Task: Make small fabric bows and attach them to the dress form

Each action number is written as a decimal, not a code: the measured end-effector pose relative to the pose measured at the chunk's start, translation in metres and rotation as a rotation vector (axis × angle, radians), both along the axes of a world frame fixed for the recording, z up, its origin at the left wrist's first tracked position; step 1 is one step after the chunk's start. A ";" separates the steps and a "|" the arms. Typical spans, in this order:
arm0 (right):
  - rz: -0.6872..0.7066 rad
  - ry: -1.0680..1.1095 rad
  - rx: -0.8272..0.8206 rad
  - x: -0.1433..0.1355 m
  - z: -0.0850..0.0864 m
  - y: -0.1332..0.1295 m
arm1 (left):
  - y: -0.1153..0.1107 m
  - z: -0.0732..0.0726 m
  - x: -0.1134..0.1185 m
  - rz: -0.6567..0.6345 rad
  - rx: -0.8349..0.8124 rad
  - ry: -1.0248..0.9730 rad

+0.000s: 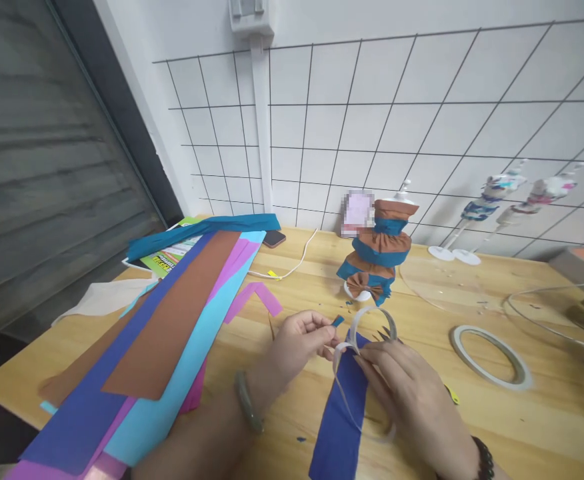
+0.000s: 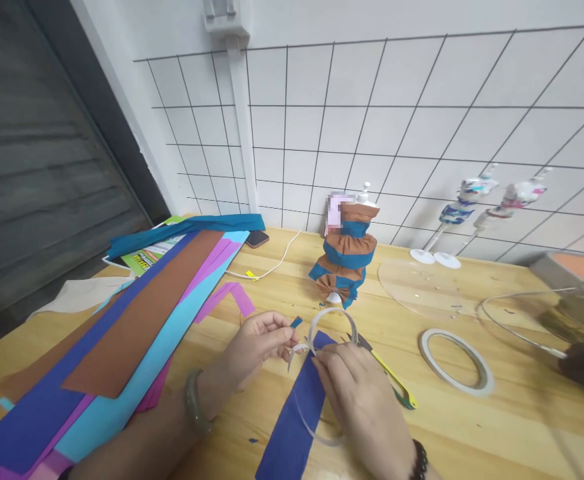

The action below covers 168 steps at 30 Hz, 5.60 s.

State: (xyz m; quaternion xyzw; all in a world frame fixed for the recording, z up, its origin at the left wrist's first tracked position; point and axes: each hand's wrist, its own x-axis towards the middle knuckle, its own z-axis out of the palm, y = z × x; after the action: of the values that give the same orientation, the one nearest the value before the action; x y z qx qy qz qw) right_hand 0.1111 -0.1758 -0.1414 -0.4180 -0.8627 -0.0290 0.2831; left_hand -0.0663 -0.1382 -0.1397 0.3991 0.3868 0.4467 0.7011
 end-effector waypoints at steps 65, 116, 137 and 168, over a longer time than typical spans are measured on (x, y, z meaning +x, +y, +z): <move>-0.073 0.501 -0.456 -0.009 -0.001 -0.010 | -0.015 0.006 0.008 -0.182 0.167 -0.017; 0.179 0.227 -0.341 -0.005 -0.001 -0.007 | -0.006 -0.004 0.009 0.092 0.245 0.164; -0.086 0.868 -0.750 -0.019 -0.005 -0.010 | -0.015 -0.007 0.012 0.001 0.253 0.202; -0.064 0.369 -0.331 -0.008 -0.010 -0.009 | -0.017 -0.006 0.011 0.076 0.293 0.265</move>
State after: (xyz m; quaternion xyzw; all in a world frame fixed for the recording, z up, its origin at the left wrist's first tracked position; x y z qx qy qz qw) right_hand 0.1029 -0.1845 -0.1515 -0.4841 -0.7756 0.1808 0.3624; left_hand -0.0551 -0.1553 -0.1456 0.5371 0.4214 0.4679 0.5612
